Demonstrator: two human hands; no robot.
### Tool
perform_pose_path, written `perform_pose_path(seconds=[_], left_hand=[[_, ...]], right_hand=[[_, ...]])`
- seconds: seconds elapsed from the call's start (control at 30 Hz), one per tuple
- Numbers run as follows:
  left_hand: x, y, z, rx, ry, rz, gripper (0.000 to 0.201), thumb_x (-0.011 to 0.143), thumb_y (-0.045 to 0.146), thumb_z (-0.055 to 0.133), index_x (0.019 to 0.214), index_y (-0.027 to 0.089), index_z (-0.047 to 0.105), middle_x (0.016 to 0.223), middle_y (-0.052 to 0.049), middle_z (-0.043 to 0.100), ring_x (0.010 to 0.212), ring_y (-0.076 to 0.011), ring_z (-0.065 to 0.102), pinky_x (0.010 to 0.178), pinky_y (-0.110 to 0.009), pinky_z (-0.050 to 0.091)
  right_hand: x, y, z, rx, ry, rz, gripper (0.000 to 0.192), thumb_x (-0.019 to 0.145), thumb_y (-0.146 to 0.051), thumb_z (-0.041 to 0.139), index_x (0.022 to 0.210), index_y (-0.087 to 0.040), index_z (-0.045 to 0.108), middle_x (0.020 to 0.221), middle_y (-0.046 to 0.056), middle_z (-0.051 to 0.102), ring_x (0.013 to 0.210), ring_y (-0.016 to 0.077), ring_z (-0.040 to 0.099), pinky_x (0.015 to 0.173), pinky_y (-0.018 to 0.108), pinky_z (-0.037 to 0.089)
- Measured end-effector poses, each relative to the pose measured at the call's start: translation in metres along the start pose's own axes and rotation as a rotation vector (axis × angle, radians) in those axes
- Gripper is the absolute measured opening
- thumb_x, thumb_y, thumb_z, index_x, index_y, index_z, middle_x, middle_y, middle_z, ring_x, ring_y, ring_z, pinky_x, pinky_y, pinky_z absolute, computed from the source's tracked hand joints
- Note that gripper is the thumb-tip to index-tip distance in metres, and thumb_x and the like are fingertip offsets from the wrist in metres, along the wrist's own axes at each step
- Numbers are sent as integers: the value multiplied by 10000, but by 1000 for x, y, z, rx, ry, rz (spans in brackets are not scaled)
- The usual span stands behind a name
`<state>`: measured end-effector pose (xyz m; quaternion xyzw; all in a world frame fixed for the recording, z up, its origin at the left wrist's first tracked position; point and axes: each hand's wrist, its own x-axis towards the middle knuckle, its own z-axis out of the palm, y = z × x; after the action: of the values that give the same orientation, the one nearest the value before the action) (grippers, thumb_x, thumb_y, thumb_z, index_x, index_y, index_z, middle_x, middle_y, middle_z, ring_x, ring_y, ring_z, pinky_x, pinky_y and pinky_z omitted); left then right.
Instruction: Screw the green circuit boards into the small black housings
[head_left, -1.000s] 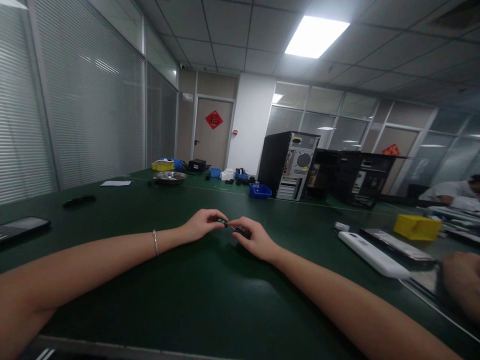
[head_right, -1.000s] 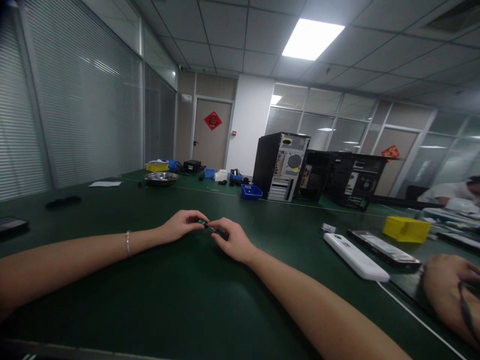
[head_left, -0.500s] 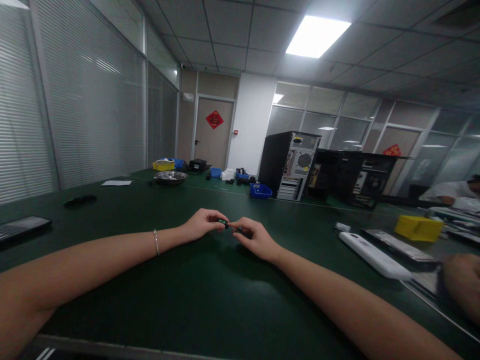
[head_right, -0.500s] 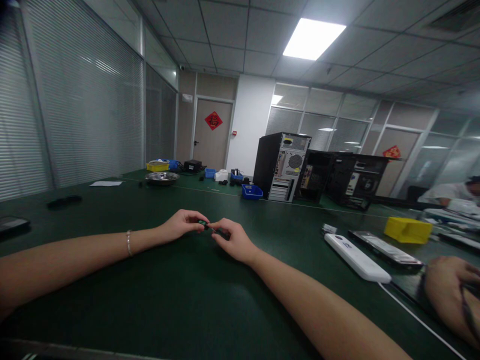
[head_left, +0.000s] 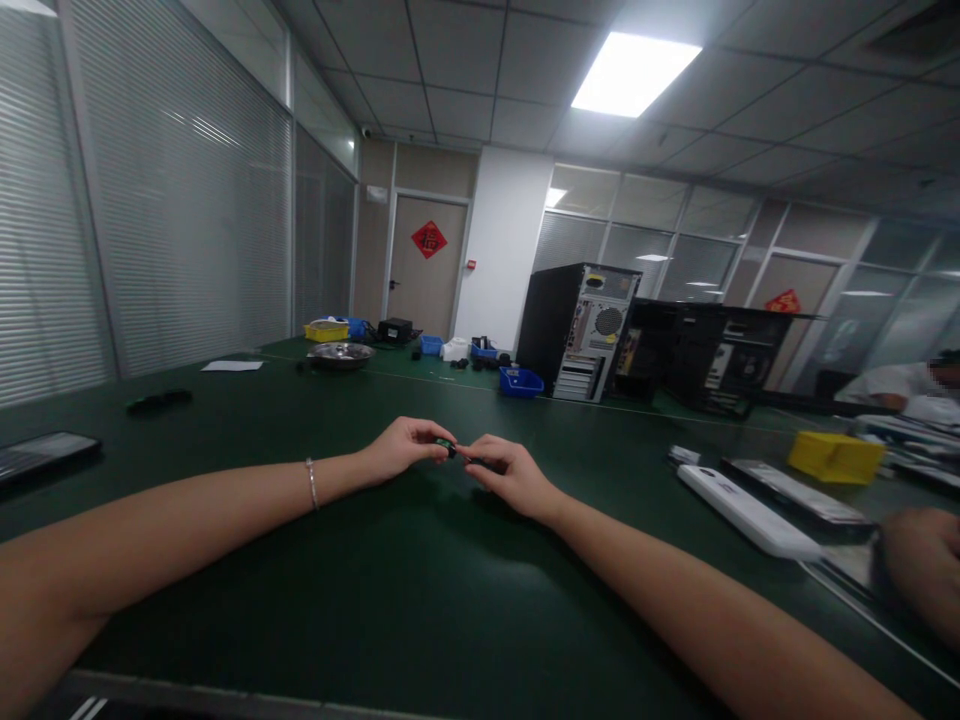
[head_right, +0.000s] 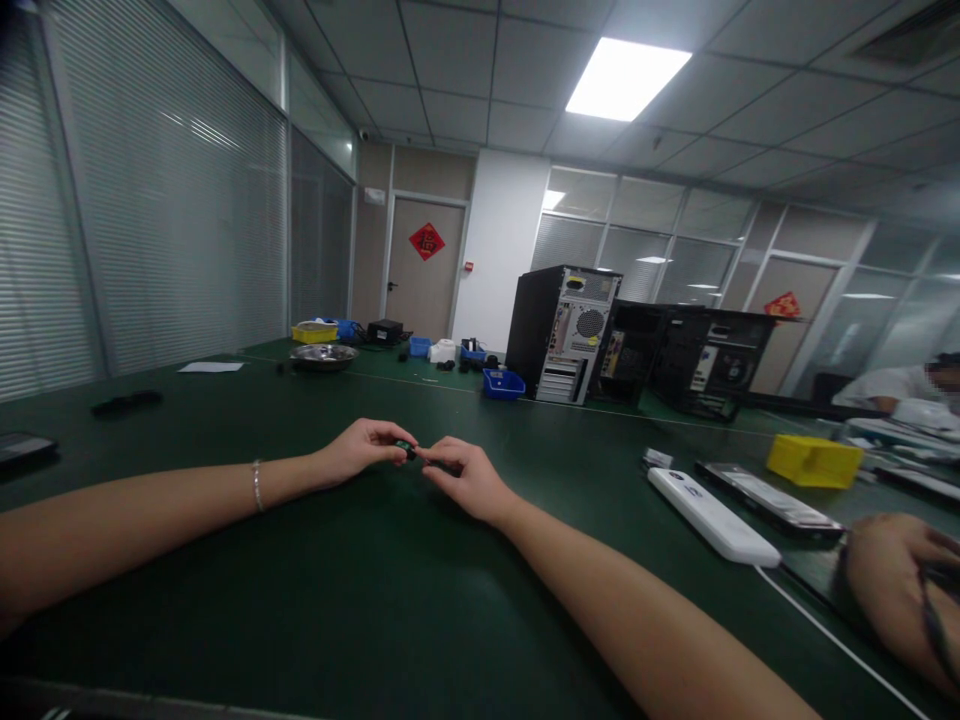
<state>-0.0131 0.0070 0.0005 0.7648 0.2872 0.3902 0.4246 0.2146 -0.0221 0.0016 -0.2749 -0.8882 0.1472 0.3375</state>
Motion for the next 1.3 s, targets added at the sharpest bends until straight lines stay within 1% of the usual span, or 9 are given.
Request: perform_pose_path(seconds=[0.2, 0.37, 0.5, 0.67, 0.8, 1.0, 1.2, 1.3], left_hand=[[-3, 10, 4, 35, 69, 1, 239, 733, 215, 682, 959, 141, 707, 891, -67, 709, 820, -207, 633, 763, -329, 489], [0, 3, 5, -7, 58, -2, 257, 735, 204, 680, 975, 114, 691, 843, -66, 713, 772, -186, 642, 763, -327, 504], [1, -3, 4, -32, 52, 0, 266, 749, 207, 669, 998, 112, 680, 862, -71, 713, 766, -176, 642, 764, -327, 510], [0, 1, 3, -4, 40, 7, 255, 731, 202, 688, 971, 118, 698, 881, -71, 711, 793, -188, 637, 766, -321, 494], [-1, 5, 2, -1, 22, 5, 263, 739, 211, 682, 985, 118, 698, 865, -66, 707, 771, -185, 634, 751, -320, 490], [-1, 4, 4, -43, -23, -6, 257, 740, 198, 676, 983, 117, 698, 869, -69, 707, 767, -180, 633, 752, -319, 493], [0, 2, 5, -72, -3, -7, 251, 746, 201, 674, 985, 124, 685, 910, -70, 692, 808, -184, 625, 787, -332, 485], [1, 3, 7, -89, 22, 2, 259, 745, 210, 680, 992, 134, 663, 952, -68, 672, 875, -192, 613, 804, -326, 474]], right_hand=[[1, 1, 2, -9, 27, 3, 223, 924, -265, 547, 1116, -155, 581, 989, 42, 619, 807, 165, 620, 686, 332, 528], [1, 2, 3, -9, 39, 0, 223, 921, -271, 551, 1110, -156, 584, 979, 43, 623, 801, 163, 620, 684, 328, 528], [1, 3, 3, -8, 47, 2, 223, 924, -272, 547, 1113, -159, 582, 990, 44, 623, 813, 166, 621, 692, 333, 529], [1, 4, 3, -7, 35, 2, 217, 920, -272, 553, 1101, -158, 588, 980, 42, 625, 793, 160, 622, 681, 325, 530], [0, 3, 3, -12, 34, 0, 217, 920, -268, 553, 1104, -158, 588, 982, 42, 624, 801, 162, 620, 686, 329, 529], [0, 0, 3, -8, 31, -6, 217, 921, -265, 552, 1106, -160, 589, 997, 45, 626, 830, 170, 622, 702, 338, 529], [2, 1, 4, -19, 51, 5, 223, 924, -273, 547, 1111, -158, 583, 977, 40, 623, 778, 156, 619, 670, 320, 526], [2, 0, 4, -26, 66, 11, 230, 922, -267, 547, 1125, -162, 574, 979, 40, 623, 801, 165, 620, 700, 341, 525]])
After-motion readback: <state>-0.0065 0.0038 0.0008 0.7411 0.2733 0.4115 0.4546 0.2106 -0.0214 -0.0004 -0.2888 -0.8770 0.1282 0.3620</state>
